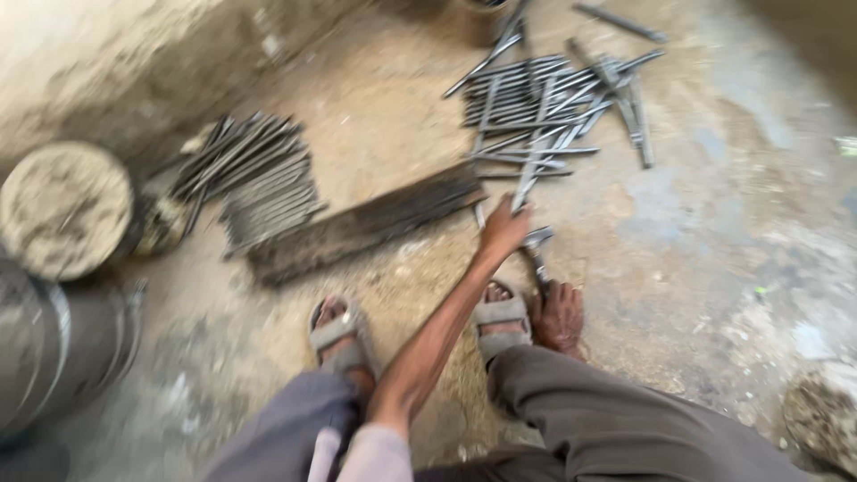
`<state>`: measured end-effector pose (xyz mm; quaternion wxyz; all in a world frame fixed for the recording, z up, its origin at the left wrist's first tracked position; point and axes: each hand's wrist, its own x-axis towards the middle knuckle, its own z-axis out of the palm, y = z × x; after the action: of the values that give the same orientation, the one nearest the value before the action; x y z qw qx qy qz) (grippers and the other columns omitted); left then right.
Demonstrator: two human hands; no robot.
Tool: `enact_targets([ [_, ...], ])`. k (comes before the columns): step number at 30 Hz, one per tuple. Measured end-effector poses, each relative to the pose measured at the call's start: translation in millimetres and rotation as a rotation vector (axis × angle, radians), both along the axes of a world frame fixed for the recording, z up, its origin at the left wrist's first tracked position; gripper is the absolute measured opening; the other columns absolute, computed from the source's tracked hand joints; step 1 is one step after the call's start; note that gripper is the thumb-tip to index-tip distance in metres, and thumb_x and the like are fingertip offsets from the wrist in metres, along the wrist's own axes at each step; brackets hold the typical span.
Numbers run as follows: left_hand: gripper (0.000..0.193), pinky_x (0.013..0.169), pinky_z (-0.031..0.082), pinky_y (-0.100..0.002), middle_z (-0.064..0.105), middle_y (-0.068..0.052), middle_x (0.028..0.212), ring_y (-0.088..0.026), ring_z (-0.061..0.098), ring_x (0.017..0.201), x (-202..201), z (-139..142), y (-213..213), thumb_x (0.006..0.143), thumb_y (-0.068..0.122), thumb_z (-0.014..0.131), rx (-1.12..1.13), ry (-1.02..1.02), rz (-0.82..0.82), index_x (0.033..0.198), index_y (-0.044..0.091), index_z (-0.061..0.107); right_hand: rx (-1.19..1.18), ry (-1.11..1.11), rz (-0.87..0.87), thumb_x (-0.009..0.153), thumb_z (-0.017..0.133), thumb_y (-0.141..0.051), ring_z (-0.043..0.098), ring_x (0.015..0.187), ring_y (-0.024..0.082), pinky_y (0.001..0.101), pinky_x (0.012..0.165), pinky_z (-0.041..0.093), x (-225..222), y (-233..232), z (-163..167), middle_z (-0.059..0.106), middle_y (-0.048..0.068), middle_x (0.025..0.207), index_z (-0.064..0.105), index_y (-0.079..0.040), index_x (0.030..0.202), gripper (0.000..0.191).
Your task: The person sits on the floor and uses a hammer to strike metal rods placed on a wooden block, shaping their ends. They repeatedly pick up rods, position them, strike them, and then organize the finished pieces into a neat pile.
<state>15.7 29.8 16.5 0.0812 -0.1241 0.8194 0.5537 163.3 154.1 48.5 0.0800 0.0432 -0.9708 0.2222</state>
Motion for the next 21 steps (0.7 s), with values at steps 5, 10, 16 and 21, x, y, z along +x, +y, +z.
enact_targets([
  [5,0.034,0.077,0.056,-0.055,0.072,-0.017,0.088,-0.038,0.071,0.085,-72.2,-0.8,5.9,0.091,0.019,0.062,-0.469,0.264,-0.232,0.124,0.007,0.061,0.001,-0.015,-0.021,0.093,0.067,-0.017,0.054,0.095,0.044,0.0537,0.086,0.044,2.4,-6.1,-2.7,0.058,0.024,0.101,0.059,0.000,0.111,0.026],
  [10,0.055,0.089,0.055,-0.053,0.064,-0.012,0.122,-0.032,0.061,0.120,-106.6,32.5,-18.8,0.084,0.029,0.073,-0.921,0.341,-0.128,0.135,0.014,0.058,0.004,0.023,0.000,0.098,0.068,-0.019,0.054,0.097,0.045,0.0541,0.088,0.044,1.6,-6.1,-16.5,0.058,0.024,0.102,0.059,0.001,0.113,0.027],
  [16,0.076,0.101,0.050,-0.053,0.055,-0.018,0.134,-0.032,0.052,0.124,-50.2,82.8,-145.8,0.090,0.059,0.066,-0.875,0.074,-0.729,0.143,0.009,0.044,0.004,-0.013,-0.020,0.103,0.068,-0.023,0.053,0.097,0.044,0.0552,0.088,0.044,15.8,-5.7,-37.0,0.056,0.025,0.103,0.058,0.002,0.116,0.030],
  [21,0.067,0.074,0.068,-0.043,0.046,-0.017,0.150,-0.032,0.067,0.108,82.0,162.6,-353.6,0.097,0.050,0.053,-0.982,-0.402,-0.870,0.152,0.015,0.038,0.008,0.017,-0.014,0.103,0.067,-0.025,0.052,0.098,0.044,0.0560,0.086,0.043,30.7,-8.7,-52.2,0.056,0.025,0.104,0.058,0.004,0.119,0.034],
])
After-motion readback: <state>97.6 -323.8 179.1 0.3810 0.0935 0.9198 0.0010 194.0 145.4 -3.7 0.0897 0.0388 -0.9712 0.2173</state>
